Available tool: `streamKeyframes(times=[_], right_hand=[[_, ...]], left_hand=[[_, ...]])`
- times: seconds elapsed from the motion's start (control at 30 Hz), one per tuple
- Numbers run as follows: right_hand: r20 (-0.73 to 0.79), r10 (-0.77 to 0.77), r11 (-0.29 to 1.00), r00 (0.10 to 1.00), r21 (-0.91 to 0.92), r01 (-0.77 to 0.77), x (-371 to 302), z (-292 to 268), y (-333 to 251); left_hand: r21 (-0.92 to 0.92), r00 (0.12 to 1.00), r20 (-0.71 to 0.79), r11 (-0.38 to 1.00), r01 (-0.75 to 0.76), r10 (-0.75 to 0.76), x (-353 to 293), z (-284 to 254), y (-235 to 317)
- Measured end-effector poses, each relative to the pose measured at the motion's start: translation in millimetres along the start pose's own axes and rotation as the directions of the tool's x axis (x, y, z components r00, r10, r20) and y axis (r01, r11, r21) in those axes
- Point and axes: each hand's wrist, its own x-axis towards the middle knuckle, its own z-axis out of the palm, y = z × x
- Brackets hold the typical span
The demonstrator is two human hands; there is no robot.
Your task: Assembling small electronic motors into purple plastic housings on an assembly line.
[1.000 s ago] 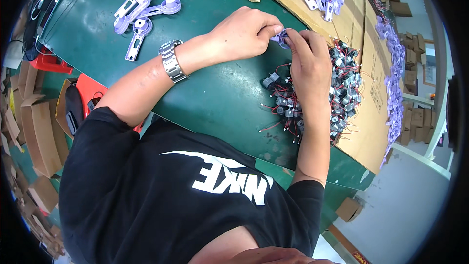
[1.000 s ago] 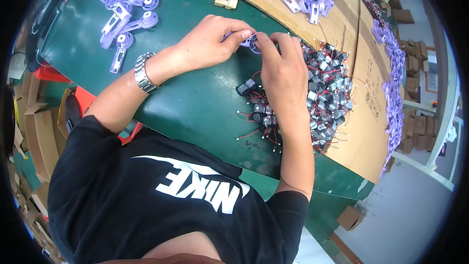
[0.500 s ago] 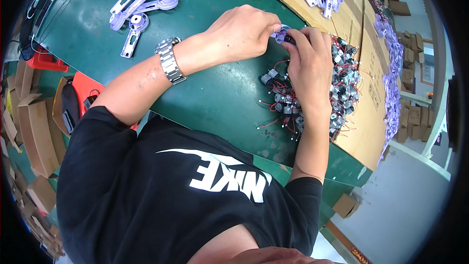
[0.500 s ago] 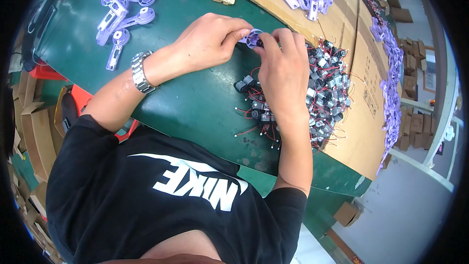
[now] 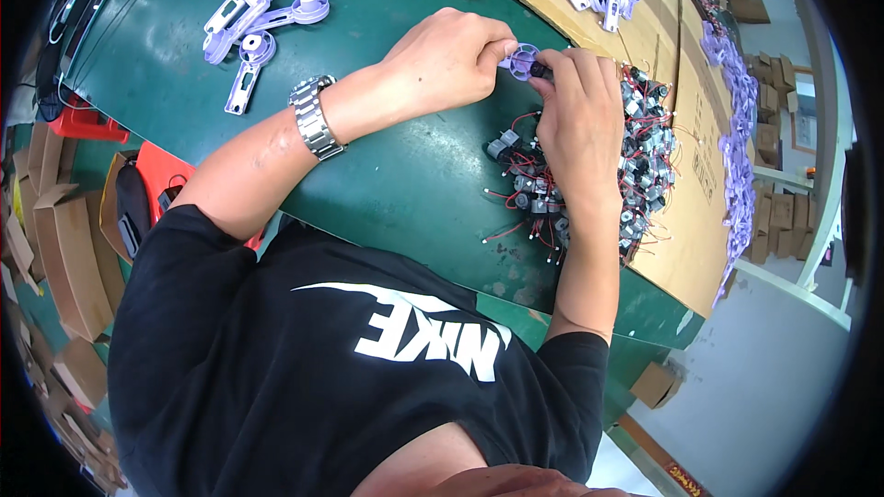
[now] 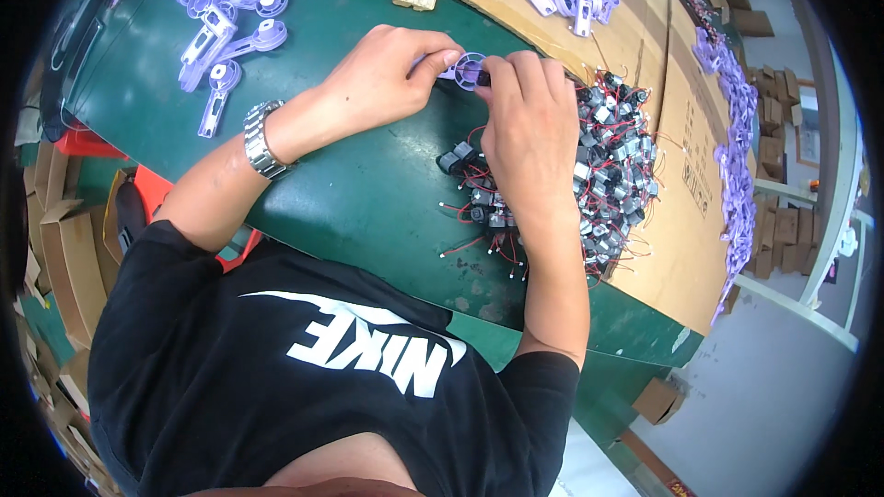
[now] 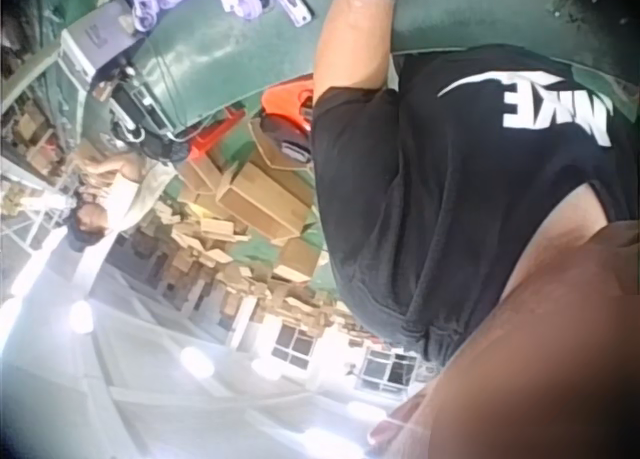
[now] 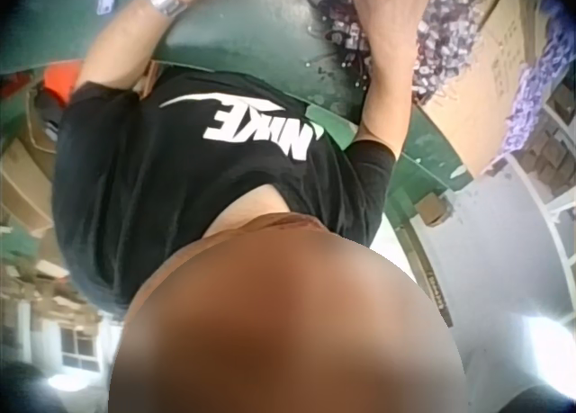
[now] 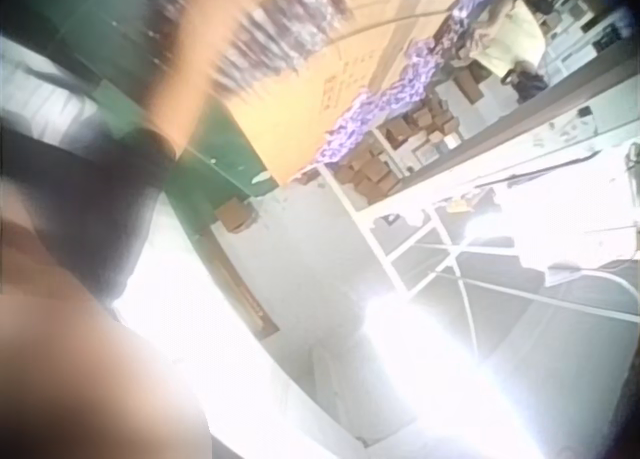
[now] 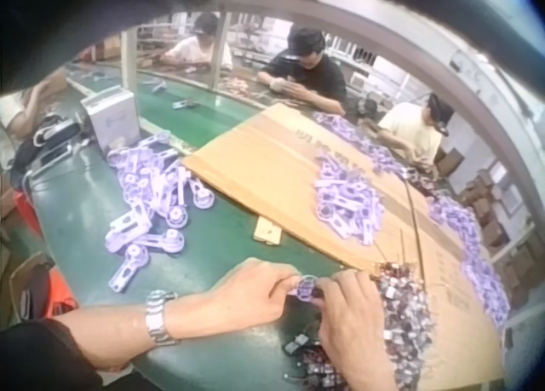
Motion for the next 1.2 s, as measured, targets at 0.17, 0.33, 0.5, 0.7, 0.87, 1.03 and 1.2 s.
streamKeyframes(times=[0.17,0.33,0.5,0.7,0.87,1.03,1.2], right_hand=[[-0.027,0.019,0.971,0.999,0.238,-0.012,3,6,-1],[-0.034,0.093,0.925,0.995,0.373,-0.074,2,12,3],[-0.095,0.052,0.949,0.994,0.316,-0.019,1,15,7],[0.048,0.321,0.779,0.946,0.554,-0.293,-1,11,3],[0.502,0.359,0.322,0.787,0.725,-0.609,0,-1,13],[0.497,0.349,0.196,0.794,0.791,-0.580,-5,3,16],[0.518,0.488,0.255,0.702,0.685,-0.682,-4,6,12]], left_hand=[[-0.005,0.997,0.010,0.997,-0.074,0.074,-1,-1,-2],[0.038,0.997,0.052,0.998,-0.056,0.054,0,-4,1],[0.062,0.996,0.082,0.997,-0.040,0.035,1,-6,2],[0.059,0.986,-0.018,0.984,-0.165,0.167,1,-4,0],[0.039,0.959,-0.032,0.959,-0.280,0.281,-4,-3,4],[0.017,0.965,0.027,0.965,-0.262,0.261,-6,-4,8],[-0.008,0.966,0.035,0.967,-0.254,0.254,-10,4,8]])
